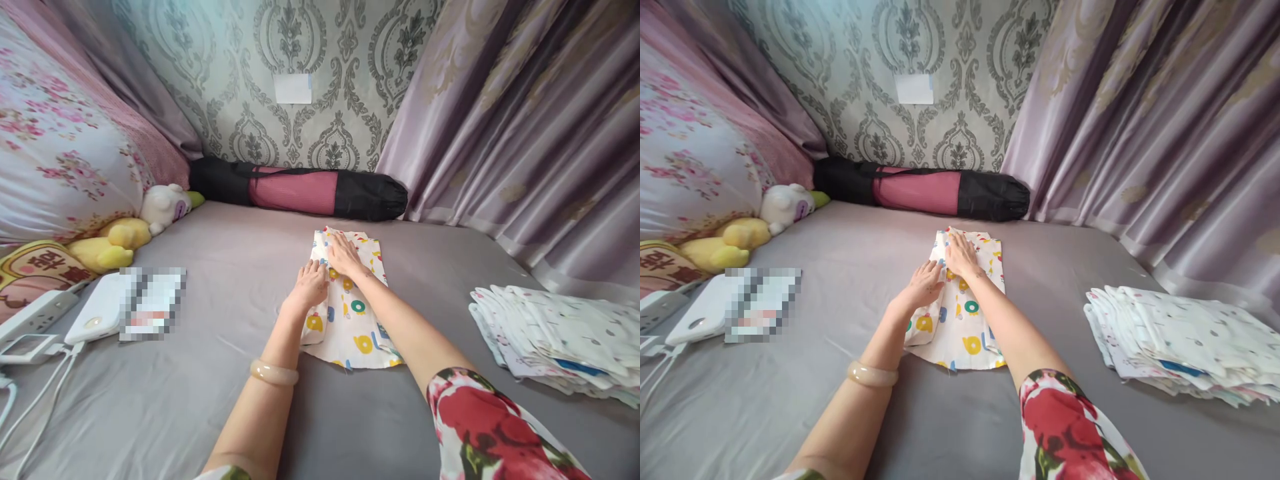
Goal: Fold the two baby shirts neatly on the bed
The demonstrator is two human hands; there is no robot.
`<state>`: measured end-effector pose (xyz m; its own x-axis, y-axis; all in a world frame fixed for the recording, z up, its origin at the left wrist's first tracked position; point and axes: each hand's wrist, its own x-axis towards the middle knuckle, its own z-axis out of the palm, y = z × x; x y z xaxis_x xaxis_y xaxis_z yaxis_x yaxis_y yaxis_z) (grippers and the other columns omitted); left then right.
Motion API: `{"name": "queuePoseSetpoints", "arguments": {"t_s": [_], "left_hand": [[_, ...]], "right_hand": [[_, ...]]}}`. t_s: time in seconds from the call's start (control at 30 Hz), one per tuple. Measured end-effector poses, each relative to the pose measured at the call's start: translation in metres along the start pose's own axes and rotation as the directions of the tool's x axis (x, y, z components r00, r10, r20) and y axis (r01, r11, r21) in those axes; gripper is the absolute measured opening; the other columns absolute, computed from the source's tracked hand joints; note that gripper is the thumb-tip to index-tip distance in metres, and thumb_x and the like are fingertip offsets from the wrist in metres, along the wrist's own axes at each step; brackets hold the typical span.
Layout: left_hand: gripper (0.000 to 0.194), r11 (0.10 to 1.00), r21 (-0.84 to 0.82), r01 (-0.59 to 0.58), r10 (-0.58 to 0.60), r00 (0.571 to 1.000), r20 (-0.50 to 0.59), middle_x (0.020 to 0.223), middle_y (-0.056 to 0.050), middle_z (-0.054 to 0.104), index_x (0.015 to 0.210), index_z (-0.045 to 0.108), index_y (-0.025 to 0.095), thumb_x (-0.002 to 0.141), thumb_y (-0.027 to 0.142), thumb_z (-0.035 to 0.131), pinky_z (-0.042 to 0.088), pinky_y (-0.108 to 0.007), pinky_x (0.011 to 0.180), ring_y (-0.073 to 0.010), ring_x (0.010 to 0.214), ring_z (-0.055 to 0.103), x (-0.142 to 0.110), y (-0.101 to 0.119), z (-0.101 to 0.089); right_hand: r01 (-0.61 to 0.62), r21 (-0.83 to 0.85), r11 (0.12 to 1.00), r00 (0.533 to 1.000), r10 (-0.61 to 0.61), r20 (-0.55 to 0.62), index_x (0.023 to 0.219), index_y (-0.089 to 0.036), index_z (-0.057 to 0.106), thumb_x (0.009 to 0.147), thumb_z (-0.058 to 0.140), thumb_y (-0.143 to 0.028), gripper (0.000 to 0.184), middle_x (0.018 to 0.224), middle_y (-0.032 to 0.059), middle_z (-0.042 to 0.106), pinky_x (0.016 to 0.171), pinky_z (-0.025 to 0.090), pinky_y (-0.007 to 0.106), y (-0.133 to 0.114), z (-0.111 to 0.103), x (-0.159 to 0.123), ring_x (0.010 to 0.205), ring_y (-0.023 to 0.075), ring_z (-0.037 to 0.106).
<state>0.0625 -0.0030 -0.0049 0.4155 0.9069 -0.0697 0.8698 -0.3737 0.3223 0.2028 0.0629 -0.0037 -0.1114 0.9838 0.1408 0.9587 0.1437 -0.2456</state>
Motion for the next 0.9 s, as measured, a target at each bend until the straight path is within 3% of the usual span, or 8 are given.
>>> {"name": "queuePoseSetpoints", "arguments": {"t_s": [0.17,0.47,0.73,0.9], "left_hand": [[0.059,0.999,-0.026,0.019,-0.016,0.991,0.135,0.162,-0.016,0.018,0.146,0.029,0.011,0.091,0.028,0.044,0.015,-0.044,0.120,-0.0291,0.150,0.010,-0.002,0.002,-0.004],[0.063,0.998,-0.048,0.033,-0.019,0.964,0.265,0.164,-0.016,0.007,0.150,0.024,0.011,0.094,0.034,0.040,0.009,-0.044,0.121,-0.0275,0.151,0.002,-0.004,0.004,-0.013],[0.051,0.999,-0.029,0.018,-0.012,0.981,0.194,0.162,-0.016,0.018,0.141,0.036,0.013,0.095,0.032,0.038,0.006,-0.050,0.121,-0.0282,0.150,0.009,-0.005,0.006,-0.011],[0.051,0.999,-0.029,-0.026,0.029,0.994,0.109,0.161,-0.017,0.021,0.143,0.034,0.009,0.095,0.028,0.034,0.012,-0.042,0.122,-0.0262,0.150,0.011,-0.002,0.005,-0.004]], "right_hand": [[0.065,-0.066,0.996,0.985,-0.054,0.163,0.155,-0.010,0.023,0.100,0.018,-0.036,0.061,0.163,0.0069,0.015,0.121,0.003,0.044,-0.010,0.010,0.018,0.150,0.0216,0.006],[0.040,-0.049,0.998,0.968,-0.027,0.250,0.156,-0.013,0.019,0.099,0.012,-0.038,0.063,0.164,0.0036,0.012,0.120,0.001,0.046,0.001,0.024,0.029,0.150,0.0209,0.006],[0.037,-0.016,0.999,0.964,-0.031,0.264,0.155,-0.013,0.025,0.099,0.014,-0.040,0.062,0.163,0.0063,0.015,0.120,0.004,0.049,-0.002,0.017,0.037,0.150,0.0226,0.009],[-0.024,-0.077,0.997,0.985,0.037,0.168,0.154,-0.007,0.024,0.100,0.016,-0.039,0.063,0.163,0.0104,0.014,0.120,-0.001,0.044,-0.003,0.020,0.053,0.150,0.0206,0.008]]}}
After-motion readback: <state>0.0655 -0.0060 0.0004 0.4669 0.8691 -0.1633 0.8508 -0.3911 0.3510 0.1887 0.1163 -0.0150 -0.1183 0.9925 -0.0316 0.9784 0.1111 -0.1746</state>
